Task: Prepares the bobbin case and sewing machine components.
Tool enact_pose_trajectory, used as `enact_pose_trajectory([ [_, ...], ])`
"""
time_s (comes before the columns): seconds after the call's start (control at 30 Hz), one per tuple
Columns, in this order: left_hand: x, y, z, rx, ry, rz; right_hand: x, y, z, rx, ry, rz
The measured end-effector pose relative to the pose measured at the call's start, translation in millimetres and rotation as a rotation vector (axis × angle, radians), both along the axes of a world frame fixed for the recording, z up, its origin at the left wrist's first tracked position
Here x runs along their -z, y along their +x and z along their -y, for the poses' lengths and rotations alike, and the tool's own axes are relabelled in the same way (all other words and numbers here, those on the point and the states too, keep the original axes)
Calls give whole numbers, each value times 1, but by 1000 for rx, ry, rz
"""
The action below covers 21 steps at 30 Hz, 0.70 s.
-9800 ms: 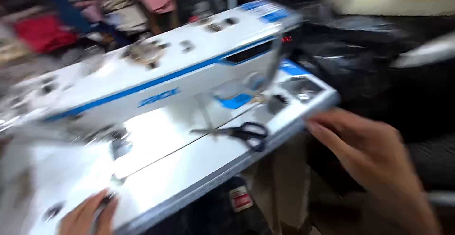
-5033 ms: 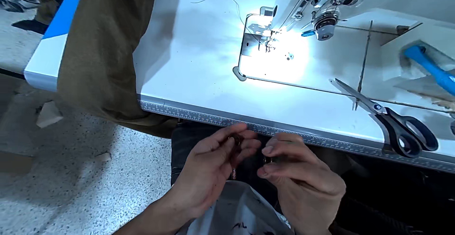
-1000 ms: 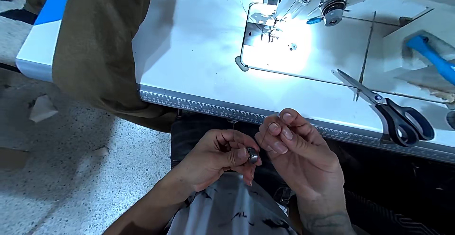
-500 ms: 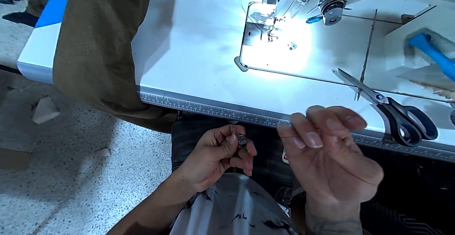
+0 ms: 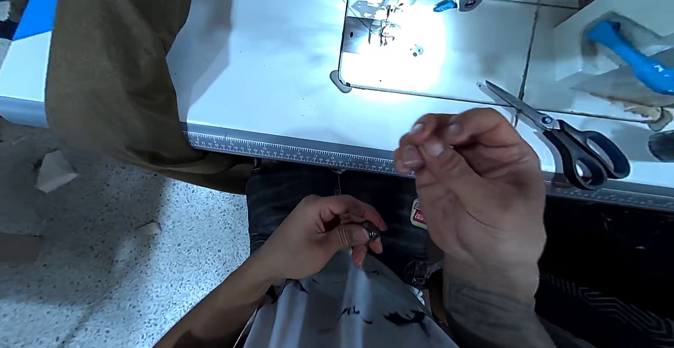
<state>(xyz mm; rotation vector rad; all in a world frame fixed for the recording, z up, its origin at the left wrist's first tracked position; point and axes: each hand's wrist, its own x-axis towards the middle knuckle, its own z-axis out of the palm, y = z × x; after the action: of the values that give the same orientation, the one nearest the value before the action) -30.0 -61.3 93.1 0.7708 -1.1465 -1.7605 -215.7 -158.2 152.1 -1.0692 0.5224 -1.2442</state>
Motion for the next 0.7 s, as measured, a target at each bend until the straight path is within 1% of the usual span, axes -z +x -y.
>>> enact_pose_trajectory([
  [0.17,-4,2,3,35,-94,109,3,17,8,11,47,-66],
  [0.27,-4,2,2,29,-87,187,-2,22,6,-47,53,-71],
  [0.33,-4,1,1,-34,-60,238,-12,20,-3,-146,60,-96],
  [0.37,-4,0,1,-96,-62,273,-18,18,-10,-199,77,-99],
  [0.43,-5,1,2,-243,-110,360,-23,10,-26,-319,132,-35],
  [0.47,-6,2,3,-303,-91,342,-21,3,-34,-381,140,6],
  [0.53,-9,5,5,-371,-9,165,-10,-14,-43,-481,107,64],
  [0.63,-16,9,7,-454,143,-43,9,-43,-47,-476,46,-4],
  [0.7,-20,11,7,-505,168,-114,17,-54,-48,-492,42,-51],
])
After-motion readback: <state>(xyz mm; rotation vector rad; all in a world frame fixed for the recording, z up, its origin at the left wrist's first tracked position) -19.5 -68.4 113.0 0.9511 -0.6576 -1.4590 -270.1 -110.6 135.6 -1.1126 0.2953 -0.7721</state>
